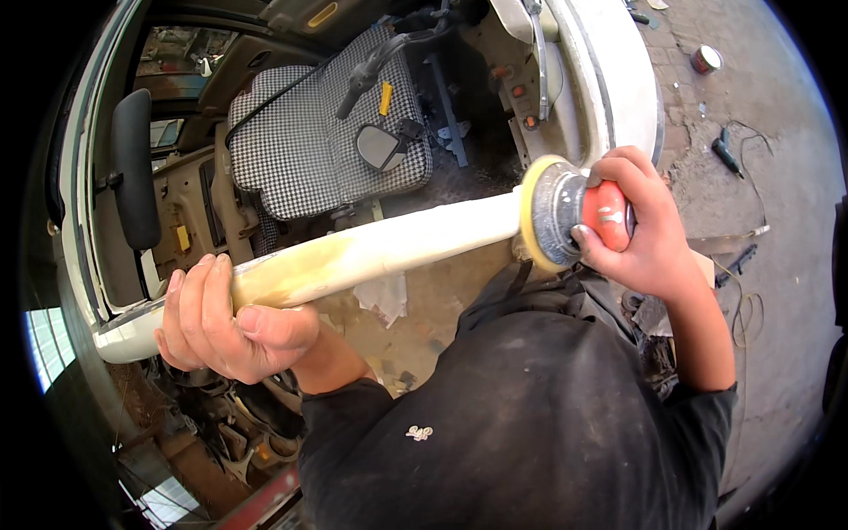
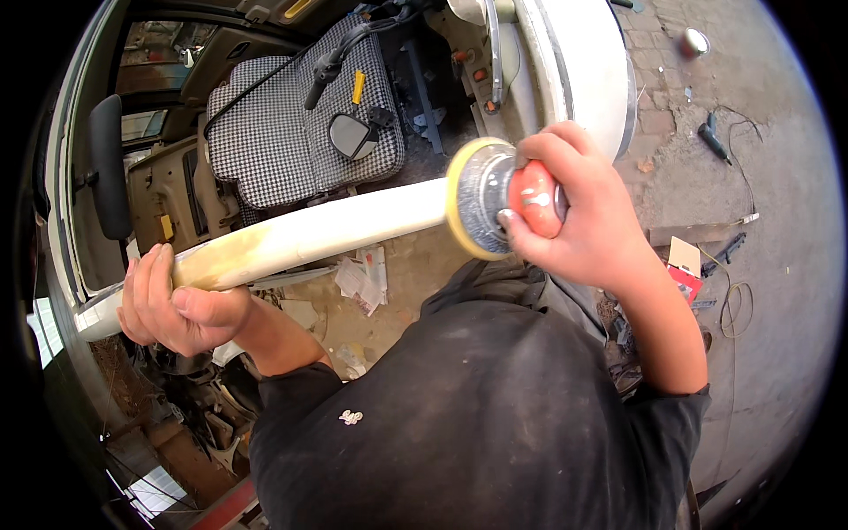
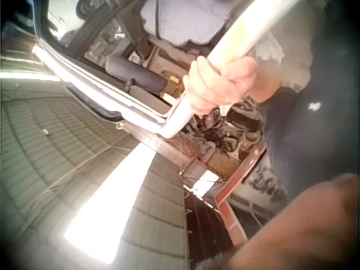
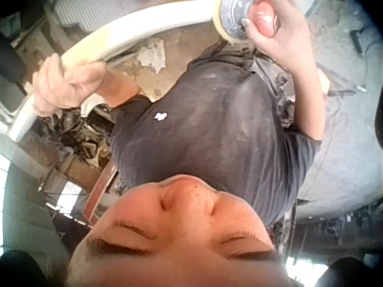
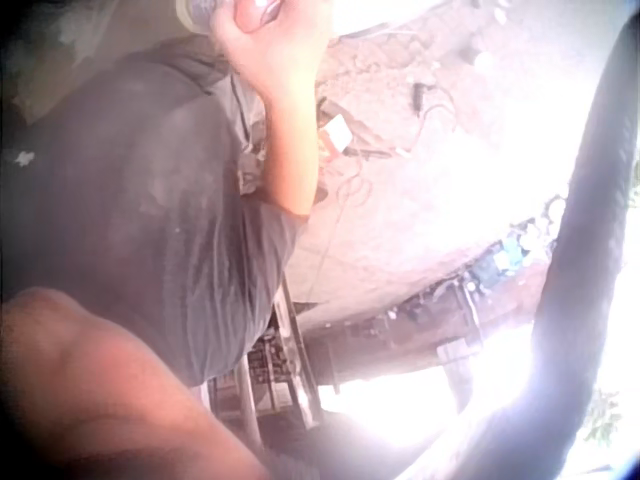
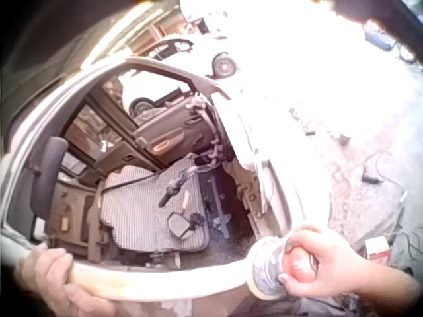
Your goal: The person uses a handheld electric sander to smooth the surface of a detached white car door frame. They hold the frame with one hand while operating the tool with the other, moving it along the curved edges and flat surfaces to remove material.
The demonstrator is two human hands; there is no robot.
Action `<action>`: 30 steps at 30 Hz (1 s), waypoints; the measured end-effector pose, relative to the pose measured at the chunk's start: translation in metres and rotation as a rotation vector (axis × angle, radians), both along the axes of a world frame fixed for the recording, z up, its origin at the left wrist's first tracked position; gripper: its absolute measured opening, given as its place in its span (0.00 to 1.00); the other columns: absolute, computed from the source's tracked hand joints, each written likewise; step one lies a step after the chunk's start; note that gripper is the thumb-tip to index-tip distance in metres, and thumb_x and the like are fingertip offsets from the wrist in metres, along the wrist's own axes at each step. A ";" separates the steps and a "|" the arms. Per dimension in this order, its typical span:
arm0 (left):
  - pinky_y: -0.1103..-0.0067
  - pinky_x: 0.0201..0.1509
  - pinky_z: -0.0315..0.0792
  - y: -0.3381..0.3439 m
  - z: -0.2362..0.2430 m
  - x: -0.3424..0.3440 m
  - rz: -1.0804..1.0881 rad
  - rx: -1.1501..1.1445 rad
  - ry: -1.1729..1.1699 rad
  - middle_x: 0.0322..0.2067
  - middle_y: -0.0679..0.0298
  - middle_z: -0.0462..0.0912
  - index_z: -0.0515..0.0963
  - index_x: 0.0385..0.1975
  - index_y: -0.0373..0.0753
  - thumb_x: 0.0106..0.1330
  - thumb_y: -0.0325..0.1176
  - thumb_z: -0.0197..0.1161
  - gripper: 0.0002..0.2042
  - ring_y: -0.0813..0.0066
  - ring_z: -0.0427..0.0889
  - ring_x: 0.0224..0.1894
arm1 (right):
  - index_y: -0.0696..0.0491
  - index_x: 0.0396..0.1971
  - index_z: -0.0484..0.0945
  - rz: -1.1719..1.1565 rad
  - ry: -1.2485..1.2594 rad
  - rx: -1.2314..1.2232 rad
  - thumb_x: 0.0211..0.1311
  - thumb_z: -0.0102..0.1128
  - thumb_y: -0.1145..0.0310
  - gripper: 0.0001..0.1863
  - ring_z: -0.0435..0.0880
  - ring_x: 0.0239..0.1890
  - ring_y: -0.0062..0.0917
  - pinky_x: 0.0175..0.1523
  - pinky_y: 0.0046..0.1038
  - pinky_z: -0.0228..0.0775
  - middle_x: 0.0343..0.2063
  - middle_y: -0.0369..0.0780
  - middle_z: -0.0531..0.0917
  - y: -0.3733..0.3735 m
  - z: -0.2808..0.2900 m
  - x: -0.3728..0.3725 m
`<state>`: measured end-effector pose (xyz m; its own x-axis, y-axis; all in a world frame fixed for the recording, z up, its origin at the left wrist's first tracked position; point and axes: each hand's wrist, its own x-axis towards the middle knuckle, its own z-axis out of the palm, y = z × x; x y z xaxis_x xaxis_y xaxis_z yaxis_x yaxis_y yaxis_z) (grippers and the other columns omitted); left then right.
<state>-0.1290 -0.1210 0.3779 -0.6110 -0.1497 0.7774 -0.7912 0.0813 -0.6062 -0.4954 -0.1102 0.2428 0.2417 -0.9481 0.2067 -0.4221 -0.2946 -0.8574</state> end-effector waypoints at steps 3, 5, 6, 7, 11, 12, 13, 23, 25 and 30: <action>0.68 0.61 0.71 -0.010 -0.005 0.000 -0.046 -0.014 -0.005 0.29 0.64 0.91 0.87 0.27 0.38 0.67 0.37 0.44 0.21 0.64 0.88 0.39 | 0.56 0.49 0.79 0.049 -0.037 -0.036 0.47 0.76 0.71 0.26 0.83 0.47 0.45 0.54 0.39 0.79 0.47 0.46 0.78 0.001 0.009 0.008; 0.68 0.61 0.72 -0.004 -0.002 0.000 -0.018 -0.013 -0.005 0.29 0.64 0.91 0.87 0.26 0.38 0.66 0.37 0.44 0.21 0.64 0.88 0.39 | 0.55 0.49 0.79 0.012 0.023 -0.004 0.47 0.76 0.71 0.26 0.83 0.47 0.45 0.54 0.39 0.79 0.47 0.46 0.78 0.003 0.003 0.001; 0.68 0.61 0.72 -0.003 -0.001 0.000 -0.011 -0.016 -0.006 0.29 0.65 0.91 0.87 0.26 0.38 0.66 0.37 0.44 0.21 0.64 0.88 0.39 | 0.55 0.49 0.79 -0.007 0.053 0.012 0.47 0.76 0.71 0.26 0.83 0.47 0.44 0.54 0.39 0.79 0.47 0.46 0.78 0.004 -0.002 -0.006; 0.68 0.60 0.72 -0.004 -0.001 0.000 -0.012 -0.021 -0.008 0.29 0.65 0.91 0.87 0.26 0.38 0.66 0.37 0.44 0.21 0.63 0.88 0.39 | 0.55 0.49 0.79 -0.033 0.082 0.026 0.48 0.76 0.71 0.26 0.83 0.47 0.45 0.54 0.39 0.78 0.47 0.46 0.78 0.005 -0.010 -0.013; 0.68 0.62 0.71 -0.005 -0.001 -0.002 -0.035 -0.013 0.002 0.29 0.64 0.91 0.87 0.26 0.38 0.67 0.37 0.44 0.21 0.63 0.88 0.40 | 0.55 0.49 0.79 -0.019 0.077 0.026 0.49 0.76 0.70 0.25 0.83 0.47 0.45 0.54 0.40 0.78 0.45 0.46 0.79 0.004 -0.008 -0.015; 0.67 0.64 0.69 -0.004 -0.002 -0.001 -0.029 -0.009 0.013 0.29 0.63 0.90 0.87 0.27 0.38 0.67 0.38 0.44 0.21 0.62 0.88 0.40 | 0.55 0.49 0.79 -0.002 0.026 0.007 0.49 0.76 0.70 0.25 0.84 0.47 0.45 0.54 0.40 0.79 0.45 0.46 0.79 0.000 -0.004 -0.007; 0.66 0.66 0.68 -0.008 -0.007 0.001 -0.044 -0.002 0.028 0.29 0.62 0.90 0.86 0.27 0.38 0.67 0.39 0.44 0.21 0.61 0.87 0.41 | 0.55 0.49 0.80 -0.006 -0.022 -0.011 0.49 0.76 0.70 0.25 0.84 0.47 0.45 0.53 0.40 0.79 0.45 0.46 0.79 -0.002 -0.001 0.001; 0.64 0.71 0.64 -0.001 -0.008 -0.001 -0.021 0.025 0.100 0.30 0.62 0.90 0.86 0.28 0.38 0.66 0.40 0.44 0.21 0.61 0.86 0.44 | 0.56 0.49 0.78 -0.001 0.054 0.100 0.47 0.74 0.70 0.26 0.82 0.47 0.44 0.56 0.37 0.76 0.45 0.46 0.78 -0.010 -0.009 -0.016; 0.64 0.73 0.62 0.001 -0.008 -0.003 -0.013 0.022 0.108 0.30 0.63 0.90 0.86 0.28 0.39 0.67 0.41 0.44 0.21 0.62 0.86 0.44 | 0.56 0.49 0.78 -0.051 0.073 0.126 0.49 0.75 0.70 0.25 0.84 0.47 0.44 0.53 0.38 0.78 0.44 0.46 0.79 -0.011 -0.009 -0.015; 0.67 0.66 0.67 -0.004 -0.005 -0.006 -0.022 0.008 0.055 0.27 0.62 0.89 0.85 0.27 0.38 0.63 0.38 0.44 0.19 0.64 0.86 0.40 | 0.55 0.47 0.79 0.144 -0.097 -0.105 0.48 0.74 0.69 0.24 0.84 0.45 0.46 0.51 0.40 0.80 0.43 0.46 0.79 -0.027 0.049 0.037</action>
